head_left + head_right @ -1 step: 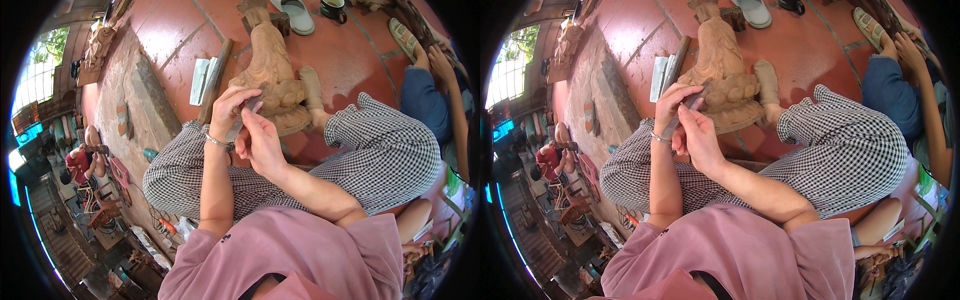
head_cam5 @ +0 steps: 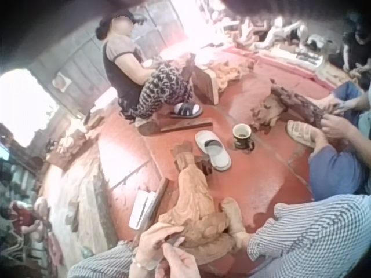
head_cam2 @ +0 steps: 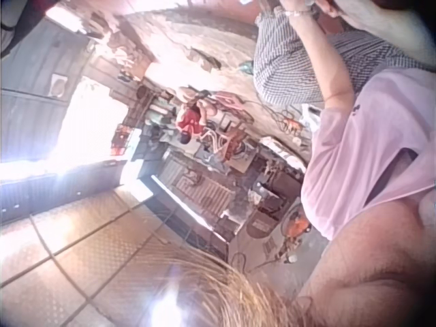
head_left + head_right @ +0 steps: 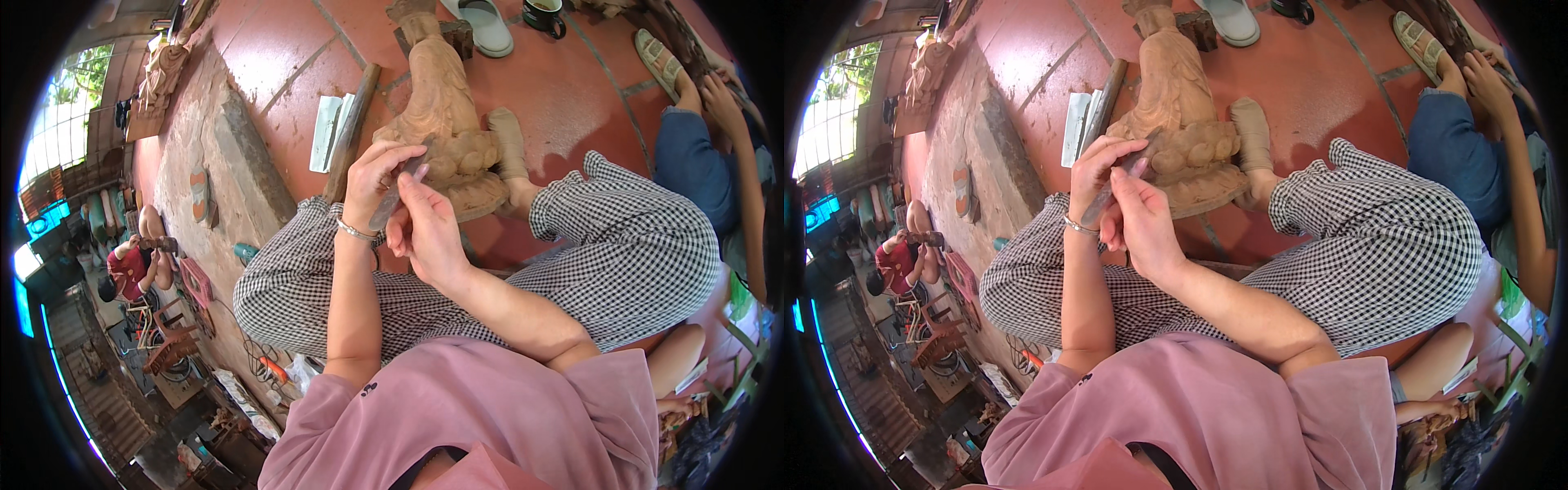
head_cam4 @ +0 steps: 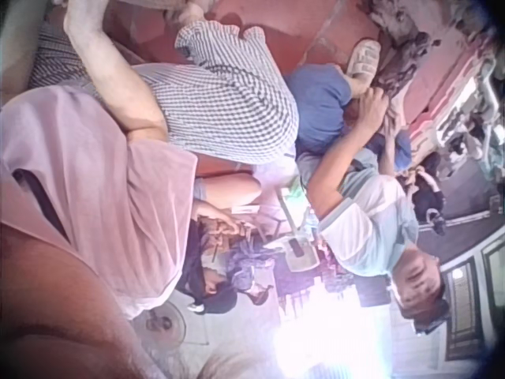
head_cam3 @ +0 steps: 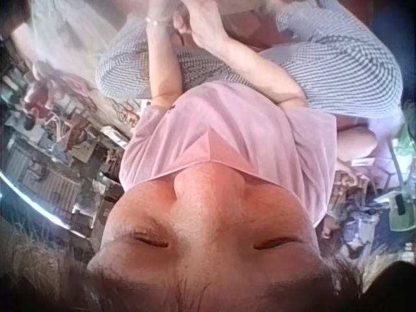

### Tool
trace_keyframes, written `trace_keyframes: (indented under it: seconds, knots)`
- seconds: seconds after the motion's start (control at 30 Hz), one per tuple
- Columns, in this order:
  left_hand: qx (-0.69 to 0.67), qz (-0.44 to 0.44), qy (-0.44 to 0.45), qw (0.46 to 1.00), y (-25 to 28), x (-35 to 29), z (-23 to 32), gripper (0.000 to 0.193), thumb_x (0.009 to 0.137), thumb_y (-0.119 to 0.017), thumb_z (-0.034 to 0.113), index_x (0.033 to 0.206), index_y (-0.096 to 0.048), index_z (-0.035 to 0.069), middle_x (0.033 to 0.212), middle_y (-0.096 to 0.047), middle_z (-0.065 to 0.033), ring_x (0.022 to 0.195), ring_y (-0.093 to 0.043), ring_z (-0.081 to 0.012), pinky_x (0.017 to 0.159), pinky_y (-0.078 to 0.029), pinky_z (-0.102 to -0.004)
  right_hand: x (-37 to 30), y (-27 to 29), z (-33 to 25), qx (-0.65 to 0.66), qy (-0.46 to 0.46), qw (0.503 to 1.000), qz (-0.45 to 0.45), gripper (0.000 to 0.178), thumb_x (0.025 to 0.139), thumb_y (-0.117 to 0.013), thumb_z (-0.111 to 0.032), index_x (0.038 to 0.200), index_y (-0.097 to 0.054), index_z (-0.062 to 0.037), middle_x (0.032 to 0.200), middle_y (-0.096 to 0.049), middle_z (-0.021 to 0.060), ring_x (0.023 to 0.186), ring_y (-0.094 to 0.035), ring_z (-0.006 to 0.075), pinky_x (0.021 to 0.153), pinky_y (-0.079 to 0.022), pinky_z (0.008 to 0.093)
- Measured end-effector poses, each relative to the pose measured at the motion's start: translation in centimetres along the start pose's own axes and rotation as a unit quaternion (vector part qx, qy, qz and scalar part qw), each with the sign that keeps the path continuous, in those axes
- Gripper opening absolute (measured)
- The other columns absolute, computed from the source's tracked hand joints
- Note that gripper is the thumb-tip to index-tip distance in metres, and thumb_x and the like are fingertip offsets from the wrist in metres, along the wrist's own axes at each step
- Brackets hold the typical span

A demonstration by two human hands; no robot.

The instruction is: The person sits on the floor and uses a metal file to smooth and shape a wooden sculpture. They hold the sculpture with one hand and file its surface with the other, occasionally adjusting their grip and the sculpture's position.

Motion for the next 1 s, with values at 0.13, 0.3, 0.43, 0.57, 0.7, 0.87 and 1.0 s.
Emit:
trace_keyframes:
  seconds: [0.13, 0.3, 0.43, 0.57, 0.7, 0.87, 1.0]
  knots:
    - [0.067, 0.023, 0.052, 0.996, 0.4, -0.1, -0.3, 0.024, 0.083, -0.069, 0.002, 0.107, -0.071, 0.003, 0.079, -0.066, -0.0074, 0.066, -0.062, -0.0159, 0.059, -0.05, -0.0277, 0.9, 2.0, -1.7, -0.027, 0.075, 0.996, 0.048, 0.031, 0.105, -0.044, -0.031, 0.087, -0.05, -0.0069, 0.057, -0.055, 0.0032, 0.044, -0.048, 0.0074, 0.038, -0.033, 0.0195]
    - [-0.04, 0.086, 0.163, 0.982, 0.8, -0.8, -2.1, 0.018, 0.089, -0.063, 0.004, 0.106, -0.07, 0.004, 0.072, -0.068, -0.0097, 0.062, -0.063, -0.0103, 0.057, -0.05, -0.0268, 1.6, 2.1, -5.5, -0.376, 0.302, 0.869, 0.113, 0.035, 0.098, -0.053, -0.018, 0.126, -0.051, 0.004, 0.061, -0.061, 0.0108, 0.051, -0.061, 0.0234, 0.054, -0.051, 0.0385]
    - [-0.107, 0.092, 0.161, 0.977, 0.0, -1.1, -2.6, 0.01, 0.088, -0.064, 0.005, 0.097, -0.069, 0.002, 0.074, -0.068, -0.01, 0.062, -0.064, -0.0136, 0.058, -0.05, -0.0276, 2.4, 2.2, -5.4, -0.578, 0.252, 0.772, 0.082, 0.045, 0.092, -0.056, -0.014, 0.133, -0.049, 0.0041, 0.067, -0.065, 0.0191, 0.062, -0.066, 0.0354, 0.058, -0.051, 0.0464]
    - [-0.042, 0.027, 0.124, 0.991, -0.1, 0.0, -0.8, 0.007, 0.087, -0.064, 0.005, 0.09, -0.069, 0.0, 0.078, -0.069, -0.011, 0.065, -0.066, -0.0182, 0.06, -0.051, -0.0292, 2.0, 2.0, -6.2, -0.633, 0.253, 0.725, 0.102, 0.046, 0.09, -0.055, -0.012, 0.133, -0.05, 0.0035, 0.069, -0.065, 0.022, 0.065, -0.066, 0.0393, 0.06, -0.052, 0.0494]
    - [-0.041, 0.013, 0.139, 0.989, -0.4, 0.6, -0.7, 0.009, 0.086, -0.064, 0.005, 0.087, -0.069, -0.002, 0.077, -0.068, -0.0141, 0.068, -0.067, -0.0246, 0.063, -0.051, -0.0318, 2.3, 2.1, -6.7, -0.629, 0.252, 0.727, 0.108, 0.046, 0.09, -0.055, -0.013, 0.132, -0.051, 0.0044, 0.069, -0.064, 0.0232, 0.065, -0.066, 0.0403, 0.06, -0.052, 0.0501]
    - [0.047, -0.004, 0.121, 0.992, 1.1, 0.6, 0.6, 0.014, 0.091, -0.063, 0.009, 0.09, -0.07, -0.002, 0.078, -0.07, -0.0128, 0.068, -0.067, -0.0157, 0.063, -0.051, -0.0277, 2.1, 1.4, -5.5, -0.621, 0.293, 0.725, 0.058, 0.045, 0.091, -0.054, -0.011, 0.132, -0.05, 0.0069, 0.07, -0.064, 0.0235, 0.065, -0.066, 0.0394, 0.058, -0.052, 0.0483]
    - [-0.009, 0.003, 0.125, 0.992, 0.3, 1.0, 0.3, 0.013, 0.09, -0.061, 0.008, 0.087, -0.068, -0.002, 0.078, -0.069, -0.0137, 0.069, -0.067, -0.0212, 0.064, -0.052, -0.0314, 1.8, 1.4, -6.6, -0.589, 0.286, 0.751, 0.089, 0.047, 0.09, -0.054, -0.01, 0.133, -0.049, 0.0071, 0.071, -0.064, 0.0243, 0.065, -0.066, 0.0409, 0.06, -0.052, 0.0491]
Point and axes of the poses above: each hand's wrist, its own x-axis towards the middle knuckle, its own y-axis out of the back of the hand, z = x × y, the point moved 8 cm from there along x, towards the middle knuckle
